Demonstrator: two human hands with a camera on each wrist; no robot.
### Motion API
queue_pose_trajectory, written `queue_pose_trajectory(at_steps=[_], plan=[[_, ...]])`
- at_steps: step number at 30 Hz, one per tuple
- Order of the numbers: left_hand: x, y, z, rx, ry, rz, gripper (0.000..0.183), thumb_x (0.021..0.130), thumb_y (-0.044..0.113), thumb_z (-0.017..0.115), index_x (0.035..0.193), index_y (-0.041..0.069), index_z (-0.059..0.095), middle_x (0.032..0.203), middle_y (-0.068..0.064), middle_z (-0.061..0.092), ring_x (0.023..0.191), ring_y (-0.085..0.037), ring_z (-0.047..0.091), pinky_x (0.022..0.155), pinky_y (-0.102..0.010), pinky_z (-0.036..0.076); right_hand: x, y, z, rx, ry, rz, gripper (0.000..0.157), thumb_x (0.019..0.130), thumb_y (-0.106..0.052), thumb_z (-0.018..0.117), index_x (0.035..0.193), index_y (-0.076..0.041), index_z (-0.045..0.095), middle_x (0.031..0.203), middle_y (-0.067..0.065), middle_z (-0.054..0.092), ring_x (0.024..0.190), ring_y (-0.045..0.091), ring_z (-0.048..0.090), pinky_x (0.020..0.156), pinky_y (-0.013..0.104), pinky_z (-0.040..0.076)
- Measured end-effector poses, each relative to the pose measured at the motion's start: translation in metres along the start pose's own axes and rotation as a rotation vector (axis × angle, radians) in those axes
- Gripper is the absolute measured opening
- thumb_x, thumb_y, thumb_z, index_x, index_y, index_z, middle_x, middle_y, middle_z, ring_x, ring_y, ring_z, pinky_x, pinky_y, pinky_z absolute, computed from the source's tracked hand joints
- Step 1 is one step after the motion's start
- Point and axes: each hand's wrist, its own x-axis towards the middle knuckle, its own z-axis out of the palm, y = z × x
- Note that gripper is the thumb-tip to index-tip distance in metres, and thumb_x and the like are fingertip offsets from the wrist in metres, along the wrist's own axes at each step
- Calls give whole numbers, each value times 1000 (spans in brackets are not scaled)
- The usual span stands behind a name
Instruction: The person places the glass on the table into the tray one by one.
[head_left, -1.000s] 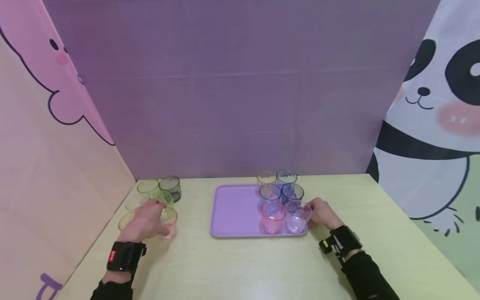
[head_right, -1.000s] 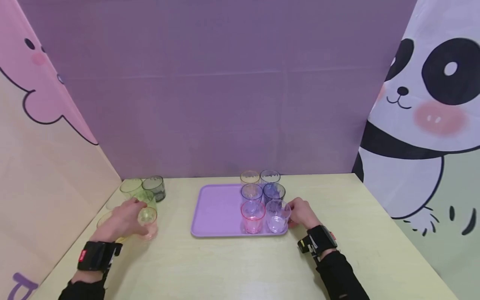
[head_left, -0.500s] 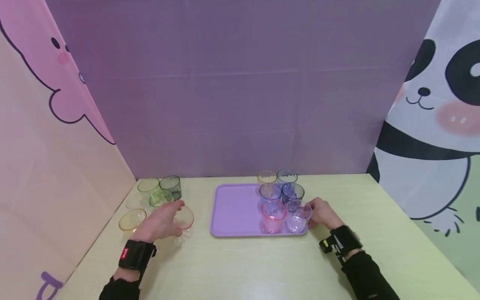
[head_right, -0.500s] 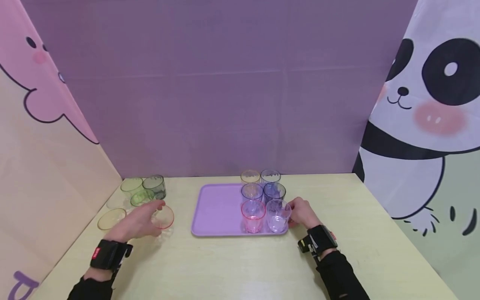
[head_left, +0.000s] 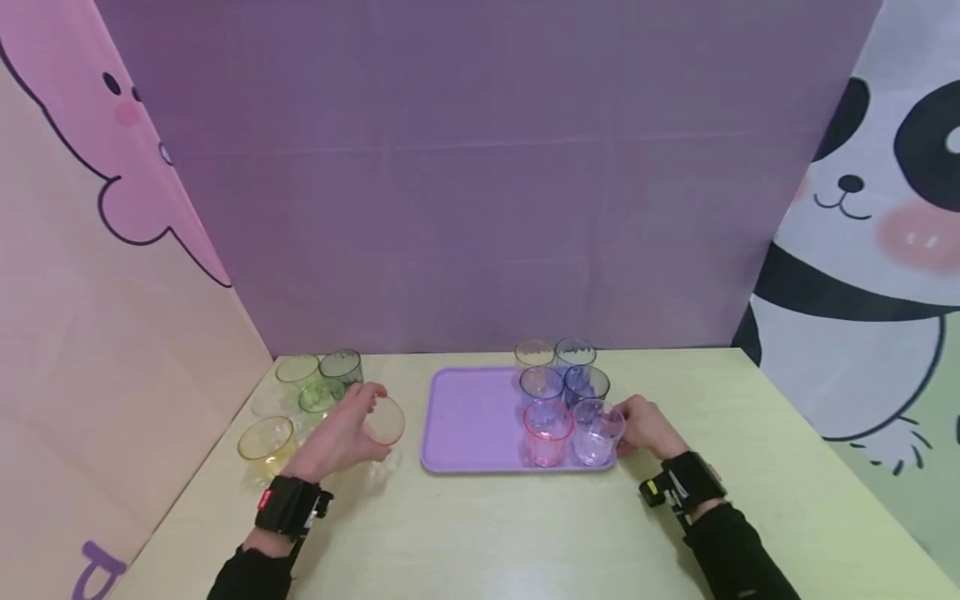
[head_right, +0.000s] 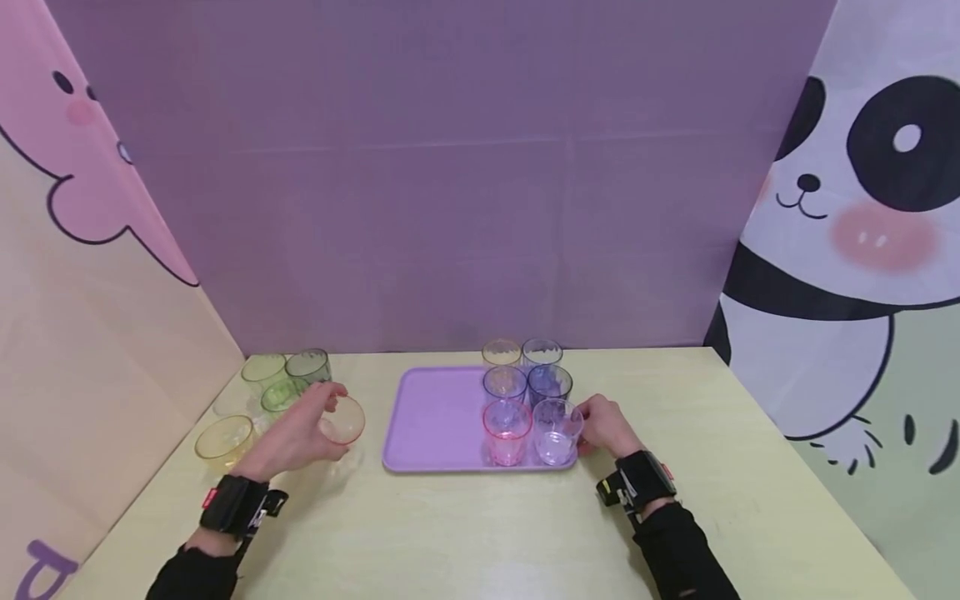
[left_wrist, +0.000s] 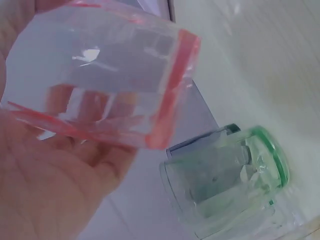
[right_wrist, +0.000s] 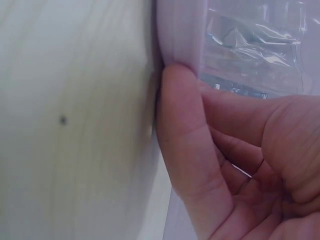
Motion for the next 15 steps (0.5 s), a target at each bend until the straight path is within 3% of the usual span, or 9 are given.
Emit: queue_pose_trajectory(at_steps=[5,11,15], plan=[[7,5,4,-20,97,10,81,53,21,84,122,6,45,114,-9,52,102,-25,52,81,-40,48,-1,-1,-1,5,0,4,7,78,-1,61,79,1,68,71,10,65,53,22,63,51,31,53],[16,11,13,-9,189,34,76,54,24,82,120,9,47,110,-8,46,96,-24,53,73,-36,48,-2,-2,-1,9,-2,-3,9,80,-2,60,81,2,68,72,11,65,53,21,62,51,32,53],[26,17,17,-36,215,46,74,57,28,80,120,10,45,109,-6,53,93,-22,57,72,-35,48,-1,-1,-1,0,4,-11,10,82,-3,59,80,2,68,72,11,65,53,21,62,50,32,53]])
